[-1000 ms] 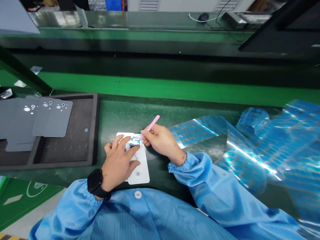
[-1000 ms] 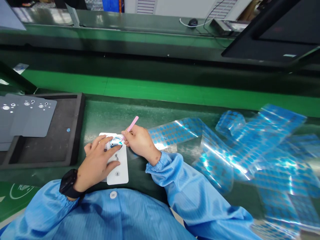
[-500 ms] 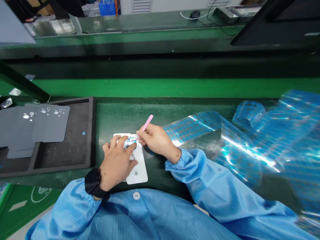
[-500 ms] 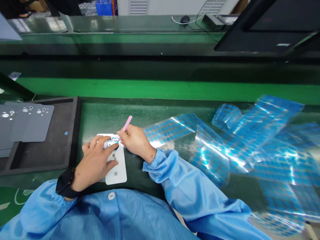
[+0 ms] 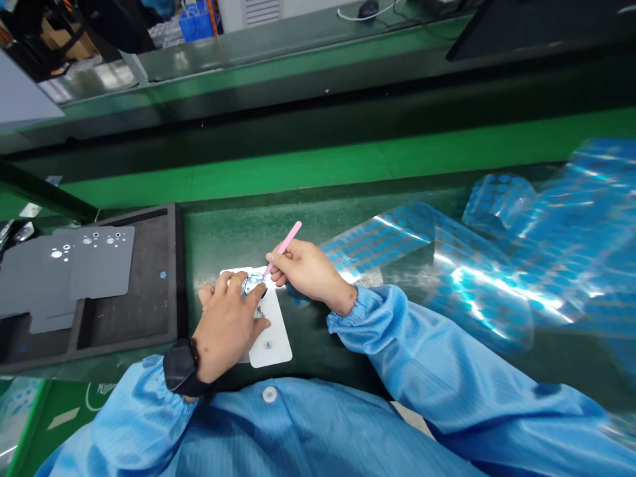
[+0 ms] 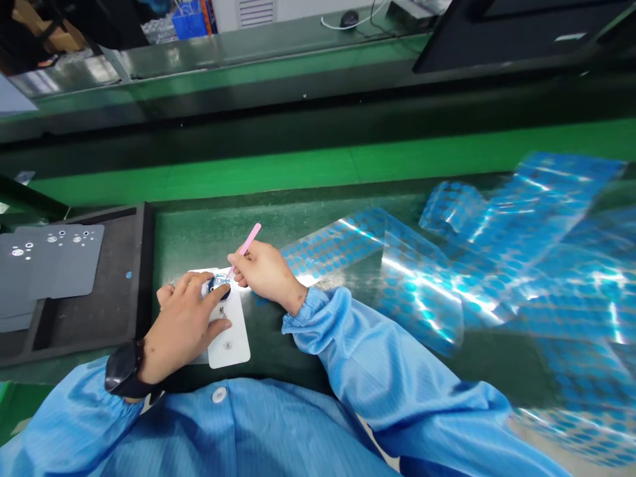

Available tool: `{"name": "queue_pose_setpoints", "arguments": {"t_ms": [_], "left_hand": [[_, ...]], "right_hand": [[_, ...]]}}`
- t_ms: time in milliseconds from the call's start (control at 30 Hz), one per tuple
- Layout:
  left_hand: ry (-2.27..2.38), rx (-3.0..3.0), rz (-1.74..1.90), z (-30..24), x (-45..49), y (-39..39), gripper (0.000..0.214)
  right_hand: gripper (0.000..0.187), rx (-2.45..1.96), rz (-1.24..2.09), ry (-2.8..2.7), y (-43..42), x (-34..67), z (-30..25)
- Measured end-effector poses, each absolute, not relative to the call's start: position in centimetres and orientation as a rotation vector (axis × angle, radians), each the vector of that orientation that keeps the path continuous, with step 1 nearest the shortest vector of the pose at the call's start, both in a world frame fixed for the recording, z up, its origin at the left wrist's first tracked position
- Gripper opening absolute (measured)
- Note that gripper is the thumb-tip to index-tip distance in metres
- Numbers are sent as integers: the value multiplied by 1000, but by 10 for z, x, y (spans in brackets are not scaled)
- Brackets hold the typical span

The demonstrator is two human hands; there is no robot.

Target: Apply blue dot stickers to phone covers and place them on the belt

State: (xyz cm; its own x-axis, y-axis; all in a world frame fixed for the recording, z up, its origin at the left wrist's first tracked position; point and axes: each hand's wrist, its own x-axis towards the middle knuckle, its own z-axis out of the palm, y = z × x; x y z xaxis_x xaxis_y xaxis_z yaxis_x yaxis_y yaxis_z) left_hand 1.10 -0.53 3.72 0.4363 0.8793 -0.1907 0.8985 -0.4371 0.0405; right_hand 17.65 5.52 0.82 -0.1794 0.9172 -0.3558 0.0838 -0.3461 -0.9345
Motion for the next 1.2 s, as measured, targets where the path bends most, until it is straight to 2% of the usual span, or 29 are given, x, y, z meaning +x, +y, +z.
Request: {"name": "queue_pose_setpoints", "arguments": {"t_ms": [400, 833, 1200], "left_hand": [[1573, 2564, -224, 39, 9, -2, 50], [1641, 2474, -72, 26, 5, -7, 47], [1655, 2296, 167, 17, 7, -1, 72]], "right_hand": [[12, -1369, 1600, -1266, 55, 178, 2], [9, -1444, 1513, -1340, 52, 177, 5], [9, -1425, 1533, -1323, 50, 176, 10]]}}
